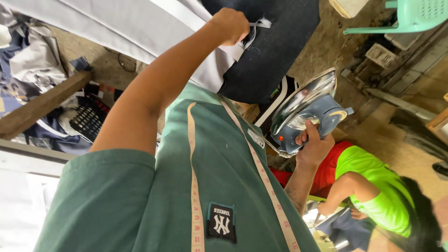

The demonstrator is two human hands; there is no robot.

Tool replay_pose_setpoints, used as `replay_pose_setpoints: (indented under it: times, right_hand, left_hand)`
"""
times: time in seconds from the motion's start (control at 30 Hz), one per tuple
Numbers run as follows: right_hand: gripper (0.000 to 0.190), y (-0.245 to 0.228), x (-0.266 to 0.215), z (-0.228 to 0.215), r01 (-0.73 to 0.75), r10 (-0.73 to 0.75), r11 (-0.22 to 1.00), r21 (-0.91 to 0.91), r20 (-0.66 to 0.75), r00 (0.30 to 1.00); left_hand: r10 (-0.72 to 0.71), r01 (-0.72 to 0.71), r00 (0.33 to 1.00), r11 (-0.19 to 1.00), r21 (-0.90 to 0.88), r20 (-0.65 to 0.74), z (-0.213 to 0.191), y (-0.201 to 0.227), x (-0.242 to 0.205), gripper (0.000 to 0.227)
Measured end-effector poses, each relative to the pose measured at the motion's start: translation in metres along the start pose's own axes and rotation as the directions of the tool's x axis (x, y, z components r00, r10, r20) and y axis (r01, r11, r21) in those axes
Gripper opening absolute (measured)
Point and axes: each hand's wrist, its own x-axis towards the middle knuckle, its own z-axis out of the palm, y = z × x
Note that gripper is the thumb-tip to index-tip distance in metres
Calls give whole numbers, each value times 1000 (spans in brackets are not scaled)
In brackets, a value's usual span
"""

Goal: The person cuts a strip of white fabric using shears, then moves to an ironing board. They place the white strip onto a larger piece of gray fabric and use an iron to press the seam flat.

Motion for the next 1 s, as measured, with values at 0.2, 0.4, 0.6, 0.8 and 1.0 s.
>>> replay_pose_setpoints:
  times: [0.2,0.4,0.6,0.8,1.0]
  right_hand:
    - [35,12,-5,-9,9,-9,1000,-21,-11,1000]
    - [29,12,5,-4,10,-10,998,-58,-1,1000]
    - [30,-5,12,6,43,-41,990,-133,16,999]
    - [32,-16,17,11,96,-88,984,-150,57,994]
    - [37,-19,22,12,162,-133,965,-208,145,980]
  left_hand:
    - [-23,-98,832,977,-188,-554,31,4,-27,23]
    - [-1,-133,633,985,-110,-774,34,52,-98,20]
    - [-28,22,672,1000,-19,-740,77,64,-104,34]
    - [32,13,717,998,60,-697,85,54,-106,43]
    - [-89,94,776,995,-24,-625,80,46,-103,55]
